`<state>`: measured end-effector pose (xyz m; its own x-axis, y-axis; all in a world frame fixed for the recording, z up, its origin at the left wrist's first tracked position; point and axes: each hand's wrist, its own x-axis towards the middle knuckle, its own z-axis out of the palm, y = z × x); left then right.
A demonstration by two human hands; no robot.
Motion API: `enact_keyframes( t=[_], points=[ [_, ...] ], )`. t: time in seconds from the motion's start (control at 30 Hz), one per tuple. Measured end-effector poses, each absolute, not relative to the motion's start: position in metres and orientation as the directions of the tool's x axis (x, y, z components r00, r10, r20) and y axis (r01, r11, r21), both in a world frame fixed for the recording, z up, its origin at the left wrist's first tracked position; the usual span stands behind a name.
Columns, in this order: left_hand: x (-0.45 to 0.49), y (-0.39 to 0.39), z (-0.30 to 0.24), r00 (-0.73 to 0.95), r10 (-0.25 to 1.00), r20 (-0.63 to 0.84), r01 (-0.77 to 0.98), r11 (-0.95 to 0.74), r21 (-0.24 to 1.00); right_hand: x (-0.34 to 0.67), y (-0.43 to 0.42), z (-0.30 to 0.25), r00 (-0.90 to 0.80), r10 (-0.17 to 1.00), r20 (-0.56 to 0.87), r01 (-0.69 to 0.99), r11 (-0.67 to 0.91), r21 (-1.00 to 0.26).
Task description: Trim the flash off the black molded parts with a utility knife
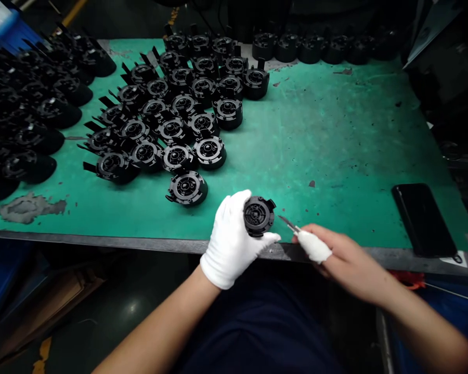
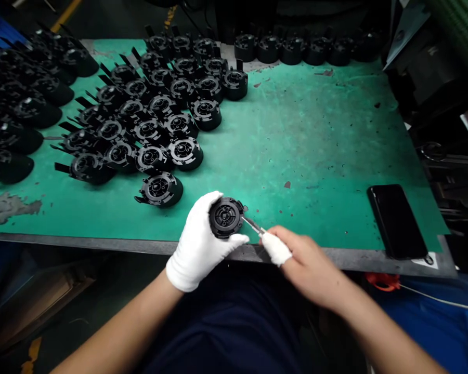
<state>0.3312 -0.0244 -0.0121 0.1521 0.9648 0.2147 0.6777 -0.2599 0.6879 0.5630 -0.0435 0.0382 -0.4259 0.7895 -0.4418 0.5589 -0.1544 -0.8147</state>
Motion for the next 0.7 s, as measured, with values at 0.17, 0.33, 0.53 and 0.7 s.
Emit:
enact_keyframes(
  t=[0.17,0.33,0.53,0.7],
  points=[
    [0.337,-0.038,-0.019,0.054,0.974,0.218,0.732,-0.187,0.655,0.514,-0.101,0.013,-0.399,0.662,-0.634,-0.033,-0.702,-0.712],
    [0.338,-0.033,-0.015,0.046,0.985,0.167,0.756,-0.144,0.639,0.504,-0.106,0.01,-0.412,0.633,-0.655,-0.169,-0.76,-0.628],
    [0.339,-0.033,-0.019,0.081,0.972,0.219,0.778,-0.199,0.596,0.484,-0.104,0.043,-0.637,0.661,-0.397,-0.173,-0.625,-0.761],
    [0.338,-0.035,-0.023,0.052,0.97,0.236,0.762,-0.192,0.618,0.457,-0.112,0.033,-0.506,0.56,-0.656,-0.48,-0.815,-0.325]
  ],
)
